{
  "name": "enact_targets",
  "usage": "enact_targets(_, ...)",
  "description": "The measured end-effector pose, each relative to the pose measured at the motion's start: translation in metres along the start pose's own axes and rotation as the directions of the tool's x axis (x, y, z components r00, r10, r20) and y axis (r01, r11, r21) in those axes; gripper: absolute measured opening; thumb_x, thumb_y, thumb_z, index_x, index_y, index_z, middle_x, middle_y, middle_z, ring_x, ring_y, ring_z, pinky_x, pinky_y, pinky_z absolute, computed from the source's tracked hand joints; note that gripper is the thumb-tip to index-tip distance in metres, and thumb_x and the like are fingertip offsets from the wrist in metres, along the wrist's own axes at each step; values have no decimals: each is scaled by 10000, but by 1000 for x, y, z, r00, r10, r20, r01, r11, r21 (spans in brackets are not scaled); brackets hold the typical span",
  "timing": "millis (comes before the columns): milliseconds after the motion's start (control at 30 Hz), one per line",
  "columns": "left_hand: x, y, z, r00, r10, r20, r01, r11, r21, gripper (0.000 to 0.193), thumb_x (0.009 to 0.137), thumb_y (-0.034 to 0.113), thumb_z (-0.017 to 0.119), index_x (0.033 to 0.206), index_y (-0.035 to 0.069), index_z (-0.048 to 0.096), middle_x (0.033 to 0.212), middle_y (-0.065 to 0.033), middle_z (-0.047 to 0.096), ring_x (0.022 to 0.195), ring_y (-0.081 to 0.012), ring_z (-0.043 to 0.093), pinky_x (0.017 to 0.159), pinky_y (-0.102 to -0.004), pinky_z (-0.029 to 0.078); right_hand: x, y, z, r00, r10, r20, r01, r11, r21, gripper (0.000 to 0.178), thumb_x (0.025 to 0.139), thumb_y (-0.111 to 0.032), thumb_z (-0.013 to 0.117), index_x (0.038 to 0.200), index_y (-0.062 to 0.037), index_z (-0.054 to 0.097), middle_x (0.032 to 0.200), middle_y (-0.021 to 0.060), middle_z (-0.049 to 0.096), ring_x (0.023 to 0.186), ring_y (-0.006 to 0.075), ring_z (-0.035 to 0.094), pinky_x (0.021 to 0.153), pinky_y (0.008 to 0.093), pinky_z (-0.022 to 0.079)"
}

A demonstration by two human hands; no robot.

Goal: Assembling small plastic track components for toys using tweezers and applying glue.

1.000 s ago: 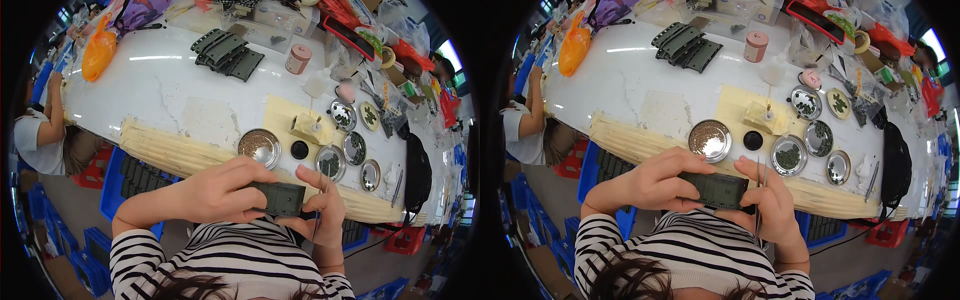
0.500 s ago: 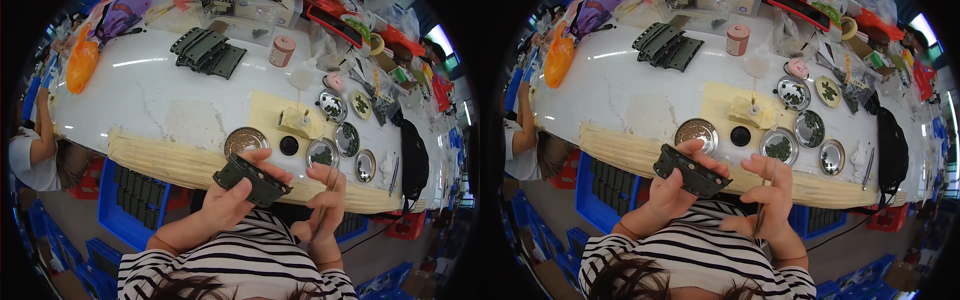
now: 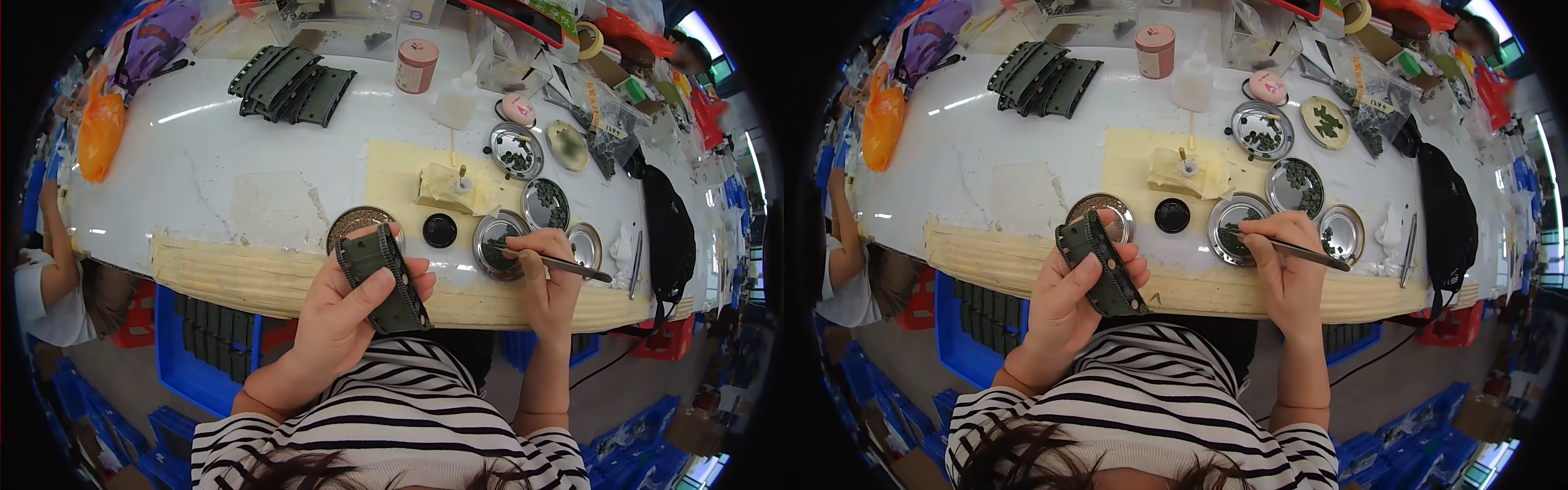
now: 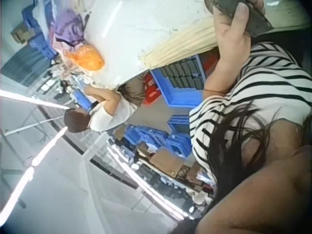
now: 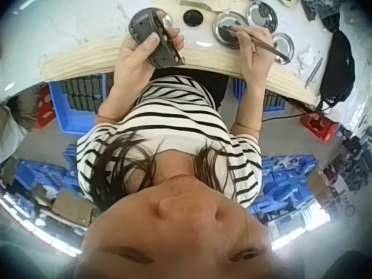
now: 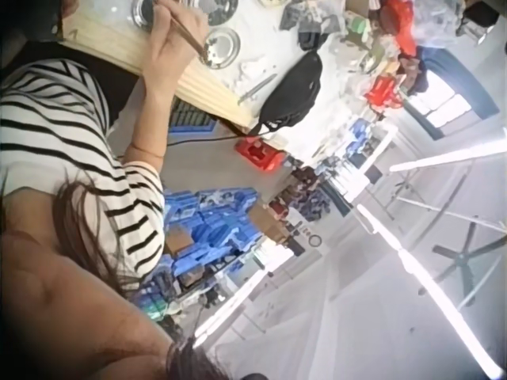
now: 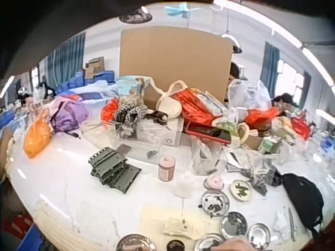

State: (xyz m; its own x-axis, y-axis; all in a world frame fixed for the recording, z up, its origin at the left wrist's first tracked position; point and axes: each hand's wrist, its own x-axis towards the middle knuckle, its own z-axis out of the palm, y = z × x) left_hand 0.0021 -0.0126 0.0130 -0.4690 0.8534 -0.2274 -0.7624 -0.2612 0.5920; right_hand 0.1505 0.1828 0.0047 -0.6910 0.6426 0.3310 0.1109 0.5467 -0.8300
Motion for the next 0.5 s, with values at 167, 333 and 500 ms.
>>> enact_targets(167, 0, 4, 5, 999, 33, -20, -33, 999, 29, 570, 966, 66, 471, 1454, 151, 189, 1200, -196, 530, 1034, -269, 615, 931, -407, 508, 6, 3, 5, 994, -109, -1, 106, 968, -228, 144, 858, -177, 649, 853, -36, 678, 762, 60, 612, 791, 231, 517, 726, 329, 405)
enact_targets(333, 0, 4, 8, 994, 110, 19, -112, 990, 90, 596, 979, 76, 442, 1469, 210, 132, 1279, -182, 457, 1050, -265, 605, 925, -409, 515, 11, 6, 6, 982, -184, 49, 190, 930, -313, 133, 891, -134, 607, 883, -16, 668, 788, 64, 592, 775, 194, 523, 706, 292, 413)
enact_targets(500, -2, -2, 3, 994, 101, 44, -104, 992, 65, 301, 998, 123, 418, 1289, 49, 406, 1306, -157, 445, 1099, -267, 583, 934, -409, 516, 10, 8, 4, 984, -173, 40, 177, 935, -306, 146, 914, -119, 578, 907, -2, 664, 809, 67, 588, 775, 176, 521, 703, 275, 411)
